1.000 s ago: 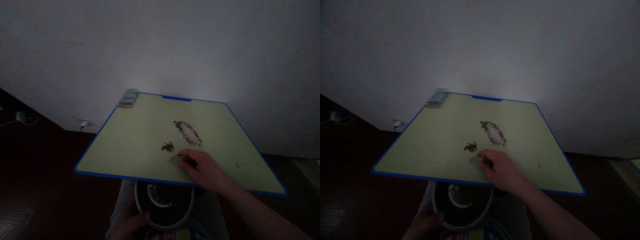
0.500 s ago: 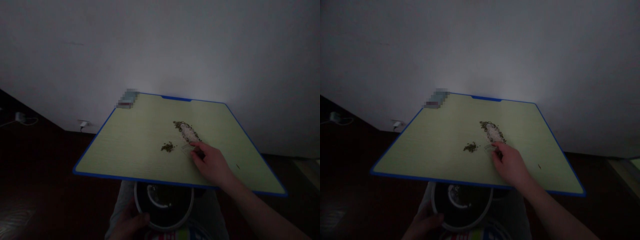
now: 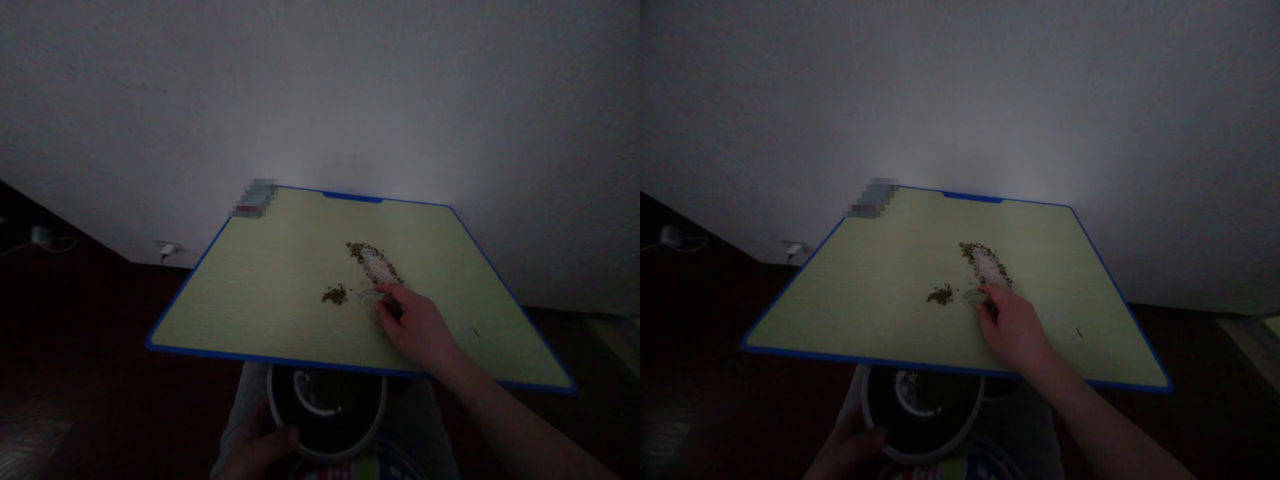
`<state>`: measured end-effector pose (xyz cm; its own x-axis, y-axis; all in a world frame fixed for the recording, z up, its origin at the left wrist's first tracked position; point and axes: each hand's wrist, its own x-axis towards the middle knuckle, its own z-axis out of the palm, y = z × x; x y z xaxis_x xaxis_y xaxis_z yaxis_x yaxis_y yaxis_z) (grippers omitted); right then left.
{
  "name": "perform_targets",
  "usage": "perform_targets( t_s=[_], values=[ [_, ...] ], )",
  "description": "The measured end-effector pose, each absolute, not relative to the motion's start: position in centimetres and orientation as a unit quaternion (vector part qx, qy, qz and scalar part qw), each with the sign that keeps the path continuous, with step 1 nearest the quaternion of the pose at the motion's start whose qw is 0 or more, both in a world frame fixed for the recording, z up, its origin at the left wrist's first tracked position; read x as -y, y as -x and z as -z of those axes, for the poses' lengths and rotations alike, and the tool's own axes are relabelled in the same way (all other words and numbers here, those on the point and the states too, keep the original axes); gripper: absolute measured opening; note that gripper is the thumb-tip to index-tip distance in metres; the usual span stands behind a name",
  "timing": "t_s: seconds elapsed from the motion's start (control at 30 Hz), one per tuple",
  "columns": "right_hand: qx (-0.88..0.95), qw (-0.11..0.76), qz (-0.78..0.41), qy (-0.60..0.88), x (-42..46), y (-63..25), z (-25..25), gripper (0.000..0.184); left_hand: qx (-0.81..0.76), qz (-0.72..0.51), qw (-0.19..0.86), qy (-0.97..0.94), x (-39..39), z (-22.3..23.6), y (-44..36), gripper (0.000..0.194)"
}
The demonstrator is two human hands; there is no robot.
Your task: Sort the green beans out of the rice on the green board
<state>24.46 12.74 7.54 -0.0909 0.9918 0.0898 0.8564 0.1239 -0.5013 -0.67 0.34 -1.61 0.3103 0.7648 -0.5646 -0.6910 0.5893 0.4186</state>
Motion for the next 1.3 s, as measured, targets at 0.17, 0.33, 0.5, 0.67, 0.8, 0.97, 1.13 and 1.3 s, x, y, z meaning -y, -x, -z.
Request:
perform_targets(
  t_s=[0.17, 0.33, 0.5, 0.67, 0.8, 0.97, 1.13, 1.3],
  values=[
    [0.697, 0.228, -0.152, 0.662, -12.7, -25.6, -7.6, 0.032, -0.399, -0.436, 0.804, -0.06, -0.5, 1.4, 0.6, 0.092],
    [0.732, 0.215, -0.155, 0.627, -12.7, -24.1, -7.9, 0.031, -0.407, -0.44, 0.799, -0.054, -0.5, 1.2, 0.5, 0.089],
    [0.734, 0.194, -0.117, 0.64, -13.3, -23.5, -7.7, 0.032, -0.406, -0.447, 0.796, -0.049, -0.4, 1.3, 0.6, 0.092],
    [0.714, 0.197, -0.078, 0.667, -13.6, -24.5, -7.5, 0.027, -0.427, -0.438, 0.79, -0.046, -0.4, 1.2, 0.6, 0.096],
    [0.706, 0.194, -0.092, 0.675, -13.9, -24.7, -7.7, 0.028, -0.424, -0.436, 0.793, -0.047, -0.4, 1.5, 0.7, 0.097],
    [0.708, 0.191, -0.079, 0.676, -14.3, -24.8, -7.7, 0.028, -0.406, -0.444, 0.797, -0.053, -0.3, 1.7, 0.7, 0.095],
    [0.719, 0.192, -0.075, 0.664, -14.8, -25.0, -7.8, 0.027, -0.398, -0.445, 0.801, -0.044, -0.3, 1.3, 0.5, 0.092],
    [0.722, 0.187, -0.09, 0.66, -15.1, -24.9, -8.0, 0.028, -0.408, -0.452, 0.792, -0.048, -0.4, 1.4, 0.5, 0.09]
  ],
)
